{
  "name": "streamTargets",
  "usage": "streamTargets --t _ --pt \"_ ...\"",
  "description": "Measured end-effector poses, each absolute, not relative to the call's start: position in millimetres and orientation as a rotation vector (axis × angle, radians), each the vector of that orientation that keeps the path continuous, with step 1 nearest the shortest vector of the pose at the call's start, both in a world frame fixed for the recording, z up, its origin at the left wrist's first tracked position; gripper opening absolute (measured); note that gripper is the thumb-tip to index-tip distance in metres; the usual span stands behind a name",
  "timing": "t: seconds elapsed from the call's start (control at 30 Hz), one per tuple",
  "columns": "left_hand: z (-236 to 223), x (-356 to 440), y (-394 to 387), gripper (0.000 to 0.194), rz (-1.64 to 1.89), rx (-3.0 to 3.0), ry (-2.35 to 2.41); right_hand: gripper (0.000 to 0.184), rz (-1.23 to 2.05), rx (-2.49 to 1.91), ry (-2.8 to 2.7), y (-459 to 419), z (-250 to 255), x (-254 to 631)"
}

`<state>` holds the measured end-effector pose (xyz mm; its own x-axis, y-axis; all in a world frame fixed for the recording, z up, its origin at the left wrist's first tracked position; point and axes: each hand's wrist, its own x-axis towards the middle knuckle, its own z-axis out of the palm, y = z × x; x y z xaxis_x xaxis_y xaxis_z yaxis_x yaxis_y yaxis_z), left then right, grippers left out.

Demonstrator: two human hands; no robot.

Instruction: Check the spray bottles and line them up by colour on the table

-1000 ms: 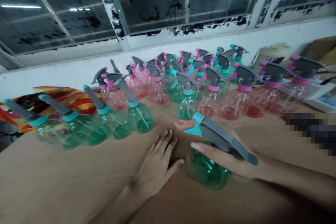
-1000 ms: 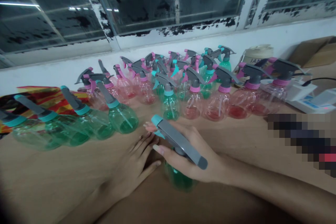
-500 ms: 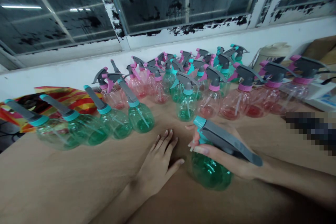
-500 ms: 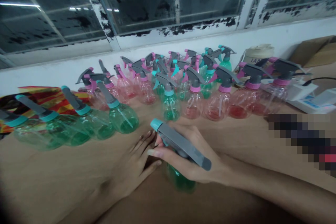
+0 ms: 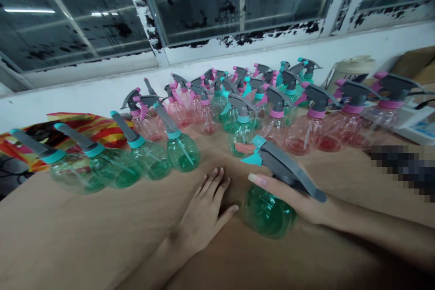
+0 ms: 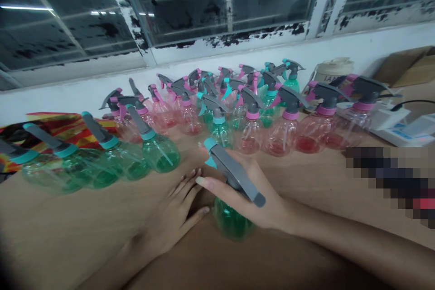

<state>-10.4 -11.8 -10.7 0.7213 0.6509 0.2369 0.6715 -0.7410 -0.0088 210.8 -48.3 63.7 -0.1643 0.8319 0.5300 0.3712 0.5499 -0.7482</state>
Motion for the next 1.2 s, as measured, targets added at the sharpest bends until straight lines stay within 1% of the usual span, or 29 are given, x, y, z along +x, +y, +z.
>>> streamTargets --t 0.1,0.23,0.43,0.67,0.73,1.03,1.1,1.2 --pt "-10 -10 -12 0.056 -0.319 -2.821 -1.088 0.027 0.623 -1.01 -1.716 -48 64 210" --pt "-10 -10 -13 0.056 -0.326 -2.798 -1.077 0.031 0.672 -0.933 -1.718 -47 63 210" --pt "-13 -12 -12 0.056 -0.394 -2.789 -1.047 0.034 0.679 -0.988 -1.776 -48 62 212" --pt "-15 -12 -11 0.054 -0.397 -2.779 -1.027 0.035 0.745 -0.916 -1.814 -49 70 211" --pt "-15 -12 -11 0.054 -0.39 -2.784 -1.027 0.032 0.758 -0.909 -1.848 -49 71 212" --pt "-13 -12 -12 0.055 -0.423 -2.806 -1.05 0.01 0.794 -0.911 -1.796 -50 73 208" --pt "-14 -12 -12 0.055 -0.424 -2.81 -1.042 0.01 0.802 -0.929 -1.81 -50 73 208" --pt "-14 -13 -12 0.055 -0.409 -2.823 -1.047 0.017 0.755 -0.956 -1.842 -49 71 209"
